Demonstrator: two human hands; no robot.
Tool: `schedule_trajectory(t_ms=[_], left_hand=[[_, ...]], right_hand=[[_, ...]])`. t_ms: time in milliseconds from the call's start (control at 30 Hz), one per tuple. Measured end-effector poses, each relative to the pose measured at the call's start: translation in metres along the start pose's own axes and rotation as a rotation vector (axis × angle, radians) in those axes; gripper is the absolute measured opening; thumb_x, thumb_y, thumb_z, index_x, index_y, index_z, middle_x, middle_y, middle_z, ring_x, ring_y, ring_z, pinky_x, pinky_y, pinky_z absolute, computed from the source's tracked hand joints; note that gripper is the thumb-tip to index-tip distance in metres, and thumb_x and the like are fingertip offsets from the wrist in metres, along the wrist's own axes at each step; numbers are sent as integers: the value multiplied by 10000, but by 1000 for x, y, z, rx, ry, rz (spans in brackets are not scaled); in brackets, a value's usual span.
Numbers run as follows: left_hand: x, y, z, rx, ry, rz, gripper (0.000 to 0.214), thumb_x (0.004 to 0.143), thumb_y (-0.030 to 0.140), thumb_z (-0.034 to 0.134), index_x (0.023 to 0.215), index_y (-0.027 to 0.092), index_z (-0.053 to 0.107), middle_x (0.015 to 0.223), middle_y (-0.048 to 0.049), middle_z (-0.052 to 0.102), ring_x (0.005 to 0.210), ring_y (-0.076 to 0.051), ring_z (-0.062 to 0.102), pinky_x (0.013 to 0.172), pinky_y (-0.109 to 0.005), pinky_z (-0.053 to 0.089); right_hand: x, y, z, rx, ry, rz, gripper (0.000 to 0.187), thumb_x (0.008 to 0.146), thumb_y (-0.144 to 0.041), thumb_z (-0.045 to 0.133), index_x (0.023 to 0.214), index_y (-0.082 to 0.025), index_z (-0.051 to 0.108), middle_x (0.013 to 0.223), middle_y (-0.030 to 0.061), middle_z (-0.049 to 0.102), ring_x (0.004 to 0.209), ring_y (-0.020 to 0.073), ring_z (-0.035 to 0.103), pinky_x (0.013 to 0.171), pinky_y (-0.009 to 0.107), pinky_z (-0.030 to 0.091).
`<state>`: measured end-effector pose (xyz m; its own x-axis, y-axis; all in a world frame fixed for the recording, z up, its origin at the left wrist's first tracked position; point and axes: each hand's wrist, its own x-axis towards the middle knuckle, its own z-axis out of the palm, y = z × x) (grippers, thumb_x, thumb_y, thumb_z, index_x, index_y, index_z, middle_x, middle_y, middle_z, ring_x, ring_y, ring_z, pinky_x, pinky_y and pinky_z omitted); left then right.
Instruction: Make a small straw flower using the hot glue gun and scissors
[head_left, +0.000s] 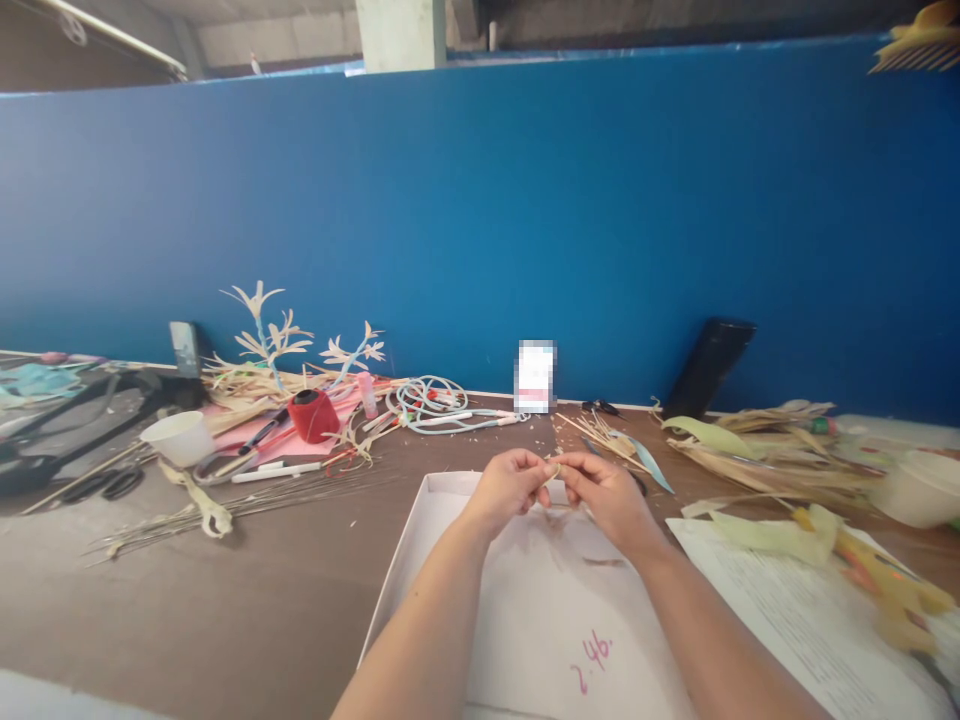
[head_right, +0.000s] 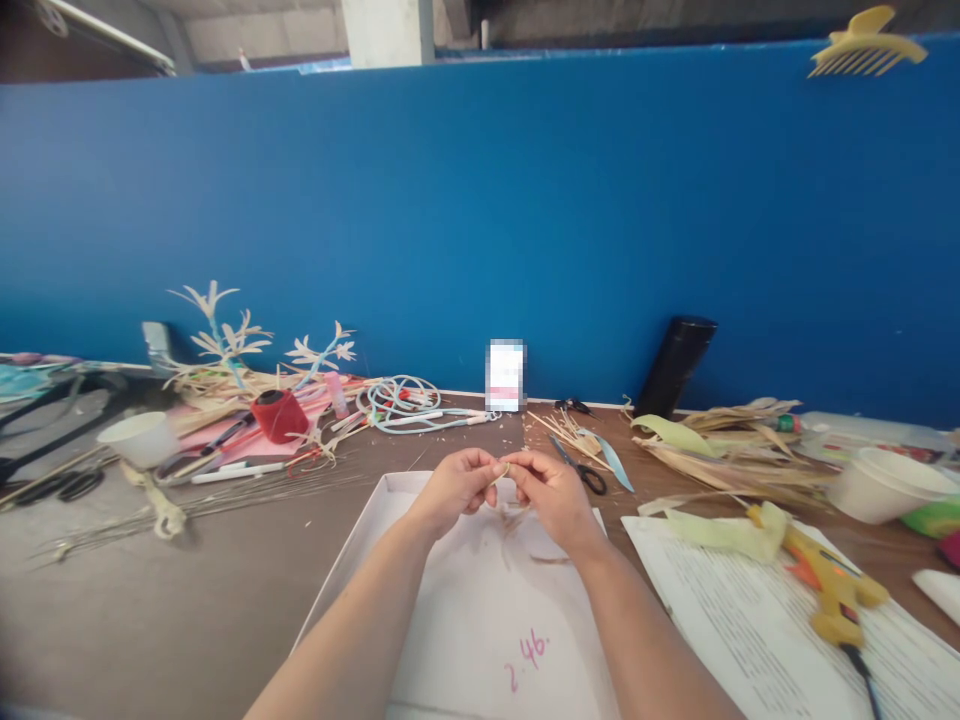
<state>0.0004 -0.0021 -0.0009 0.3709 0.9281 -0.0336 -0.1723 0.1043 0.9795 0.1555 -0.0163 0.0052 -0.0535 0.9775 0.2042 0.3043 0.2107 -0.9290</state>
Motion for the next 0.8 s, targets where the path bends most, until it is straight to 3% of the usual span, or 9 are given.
schedule_trajectory(t_ms=[433, 800], left_hand=[[-1, 0, -1, -69, -45, -47, 356, 666, 452, 681, 717, 163, 480, 500, 26, 545, 366, -30, 341, 374, -168, 181], [1, -3, -1, -7, 24, -53, 349, 666, 456, 672, 705, 163, 485, 479, 38, 527, 361, -34, 343, 375, -170, 205]], right_hand=[[3, 16, 0, 234, -81, 84, 274, 731, -424, 653, 881, -196, 667, 539, -36, 509, 523, 105, 453, 524, 234, 360], [0, 8, 3, 167, -114, 31, 294, 785, -466, 566, 834, -176, 579, 579, -19, 538, 522, 113, 482, 532, 252, 404]])
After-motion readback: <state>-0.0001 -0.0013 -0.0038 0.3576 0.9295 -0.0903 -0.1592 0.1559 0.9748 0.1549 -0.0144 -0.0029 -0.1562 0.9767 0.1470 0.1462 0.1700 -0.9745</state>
